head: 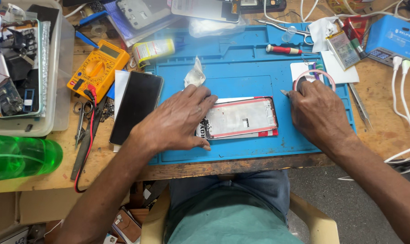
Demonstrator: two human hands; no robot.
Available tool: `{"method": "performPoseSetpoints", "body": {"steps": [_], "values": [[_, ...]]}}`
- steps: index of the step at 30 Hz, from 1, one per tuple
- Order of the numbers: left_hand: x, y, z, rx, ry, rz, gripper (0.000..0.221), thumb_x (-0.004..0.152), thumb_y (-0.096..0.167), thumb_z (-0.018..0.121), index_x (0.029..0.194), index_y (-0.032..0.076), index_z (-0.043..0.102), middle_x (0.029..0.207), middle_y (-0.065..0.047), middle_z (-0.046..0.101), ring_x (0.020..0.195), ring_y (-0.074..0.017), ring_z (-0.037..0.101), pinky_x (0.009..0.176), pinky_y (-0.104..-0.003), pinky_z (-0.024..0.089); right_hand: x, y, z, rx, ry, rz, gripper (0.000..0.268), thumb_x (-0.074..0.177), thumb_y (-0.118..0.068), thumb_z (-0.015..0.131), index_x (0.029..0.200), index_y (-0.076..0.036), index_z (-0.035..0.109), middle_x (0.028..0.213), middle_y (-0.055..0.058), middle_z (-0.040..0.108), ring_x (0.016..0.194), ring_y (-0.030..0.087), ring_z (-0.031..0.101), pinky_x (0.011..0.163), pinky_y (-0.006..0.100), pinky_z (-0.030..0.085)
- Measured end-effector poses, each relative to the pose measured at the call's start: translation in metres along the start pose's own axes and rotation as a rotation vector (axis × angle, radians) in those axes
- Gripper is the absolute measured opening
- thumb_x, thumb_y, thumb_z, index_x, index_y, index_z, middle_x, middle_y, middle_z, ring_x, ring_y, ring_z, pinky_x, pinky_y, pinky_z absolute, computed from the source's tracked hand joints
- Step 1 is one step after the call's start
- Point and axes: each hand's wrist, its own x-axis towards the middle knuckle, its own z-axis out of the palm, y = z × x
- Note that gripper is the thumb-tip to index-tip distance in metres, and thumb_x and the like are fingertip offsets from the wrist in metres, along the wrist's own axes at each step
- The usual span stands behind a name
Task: The person applies adhesive to the edges of a phone frame, removes protective film from a replacement screen, and fits a battery and internal components into the chassis.
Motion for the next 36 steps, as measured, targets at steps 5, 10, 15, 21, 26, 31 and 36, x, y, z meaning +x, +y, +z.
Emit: {"method": "performPoseSetpoints", "body": {"steps": [5,10,15,21,26,31,36], "values": [[-0.016,0.008,0.010,-0.033,0.194,0.041,0.105,0.064,0.047,0.090,0.143,-0.005,0.045,0.134,-0.017,0.050,0.124,-0.0356,0.048,0.107,-0.046,0.043,0.004,0.009,0.012,0.021,0.032,0.017,0.020,0.096,-0.015,0.069,0.086,0.001,0.075,0.084,0.017,0.067,0.081,0.029,0.067,0.075,0.041,0.058],[-0.035,0.017,0.022,-0.071,0.446,-0.014,0.082,0.075,0.040,0.085,0.141,0.001,0.054,0.134,-0.017,0.055,0.124,-0.0347,0.053,0.105,-0.048,0.046,0.009,0.028,0.017,0.295,0.118,0.140,0.018,0.091,-0.016,0.073,0.083,0.000,0.074,0.082,0.015,0.071,0.080,0.029,0.069,0.075,0.044,0.058],[-0.049,0.048,0.043,-0.271,0.620,-0.026,0.047,0.091,0.035,0.085,0.127,0.010,0.068,0.122,-0.005,0.068,0.115,-0.0235,0.063,0.098,-0.042,0.051,-0.039,0.023,0.004,1.083,0.187,0.454,0.011,0.108,-0.012,0.064,0.106,-0.001,0.067,0.088,0.010,0.074,0.076,0.015,0.070,0.068,0.030,0.057],[-0.040,0.069,0.055,-0.190,0.593,-0.060,0.054,0.083,0.032,0.085,0.129,0.010,0.067,0.128,-0.007,0.064,0.125,-0.0284,0.057,0.102,-0.046,0.046,-0.103,-0.018,0.019,0.919,0.271,0.446,0.019,0.097,-0.007,0.075,0.115,-0.004,0.073,0.098,0.010,0.078,0.084,0.014,0.075,0.072,0.028,0.062],[-0.033,0.040,0.044,-0.154,0.516,-0.145,0.089,0.070,0.038,0.091,0.143,0.007,0.051,0.141,-0.016,0.053,0.133,-0.0356,0.047,0.107,-0.052,0.039,-0.099,-0.006,0.017,0.700,0.347,0.517,0.013,0.099,-0.007,0.077,0.113,-0.007,0.078,0.105,0.009,0.078,0.086,0.016,0.072,0.077,0.031,0.058],[-0.036,0.029,0.047,-0.169,0.462,-0.215,0.100,0.067,0.036,0.092,0.149,0.007,0.043,0.145,-0.017,0.051,0.136,-0.0368,0.045,0.112,-0.052,0.037,-0.080,0.009,0.015,0.475,0.324,0.332,0.018,0.098,-0.010,0.078,0.116,-0.006,0.077,0.115,0.013,0.075,0.098,0.025,0.073,0.088,0.037,0.058],[-0.041,0.031,0.042,-0.194,0.575,-0.188,0.094,0.072,0.035,0.091,0.149,0.009,0.045,0.145,-0.015,0.054,0.137,-0.0345,0.049,0.115,-0.049,0.038,0.006,0.033,0.007,0.546,0.330,0.071,0.019,0.103,-0.013,0.075,0.121,-0.007,0.075,0.112,0.014,0.075,0.095,0.029,0.073,0.084,0.039,0.057]]}}
